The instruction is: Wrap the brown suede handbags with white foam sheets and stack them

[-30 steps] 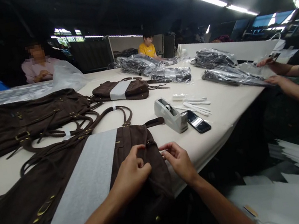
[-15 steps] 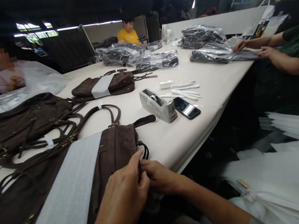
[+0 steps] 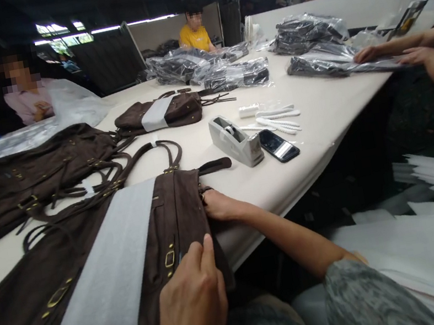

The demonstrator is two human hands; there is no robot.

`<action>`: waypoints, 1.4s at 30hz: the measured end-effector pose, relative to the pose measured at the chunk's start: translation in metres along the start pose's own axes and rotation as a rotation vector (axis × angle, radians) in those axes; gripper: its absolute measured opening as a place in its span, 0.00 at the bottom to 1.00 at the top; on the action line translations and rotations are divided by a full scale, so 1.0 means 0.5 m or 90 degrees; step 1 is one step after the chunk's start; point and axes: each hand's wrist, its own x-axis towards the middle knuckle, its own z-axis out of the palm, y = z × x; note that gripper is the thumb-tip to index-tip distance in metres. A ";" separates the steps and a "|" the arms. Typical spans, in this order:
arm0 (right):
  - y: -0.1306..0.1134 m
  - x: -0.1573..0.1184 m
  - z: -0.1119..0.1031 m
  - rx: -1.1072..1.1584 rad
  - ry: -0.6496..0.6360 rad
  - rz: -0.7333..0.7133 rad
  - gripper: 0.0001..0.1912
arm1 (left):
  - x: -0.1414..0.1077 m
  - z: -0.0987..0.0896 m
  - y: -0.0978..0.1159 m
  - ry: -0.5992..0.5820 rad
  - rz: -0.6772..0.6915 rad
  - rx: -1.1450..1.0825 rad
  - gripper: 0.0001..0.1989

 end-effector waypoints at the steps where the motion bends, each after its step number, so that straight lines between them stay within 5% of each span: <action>1: 0.003 -0.007 -0.005 -0.006 0.002 -0.010 0.18 | -0.001 -0.007 0.000 -0.017 -0.002 0.017 0.24; 6: 0.007 -0.073 -0.046 0.011 -0.075 0.001 0.15 | -0.008 -0.027 -0.004 -0.136 -0.014 0.028 0.25; 10: -0.018 -0.170 -0.039 0.243 0.000 0.119 0.13 | -0.018 -0.017 -0.019 -0.138 -0.002 -0.040 0.24; 16: -0.091 -0.309 0.083 0.421 0.072 0.152 0.26 | -0.003 -0.027 -0.056 -0.178 0.035 -0.171 0.19; 20: -0.126 -0.343 0.157 0.364 0.199 0.166 0.39 | 0.087 -0.065 -0.089 -0.210 0.101 -0.226 0.17; 24: -0.142 -0.327 0.164 0.275 0.193 0.160 0.35 | 0.210 -0.065 -0.108 0.005 0.175 -0.221 0.17; 26: -0.144 -0.317 0.151 0.252 0.154 0.137 0.30 | 0.242 -0.040 -0.107 0.029 0.211 -0.172 0.20; 29: -0.143 -0.315 0.119 0.240 0.098 0.100 0.24 | 0.234 0.024 -0.098 -0.048 0.219 -0.073 0.28; 32: -0.127 -0.318 0.067 0.280 0.042 0.093 0.14 | 0.192 0.087 -0.093 -0.044 0.226 0.011 0.31; 34: -0.103 -0.299 0.021 0.276 0.110 0.142 0.12 | 0.171 0.111 -0.091 -0.012 0.233 0.041 0.31; 38: -0.034 -0.173 -0.056 0.036 0.349 0.207 0.12 | 0.165 0.117 -0.087 0.049 0.208 0.000 0.36; 42: 0.015 -0.011 -0.077 -0.116 0.170 0.220 0.07 | 0.167 0.111 -0.086 0.078 0.163 -0.077 0.37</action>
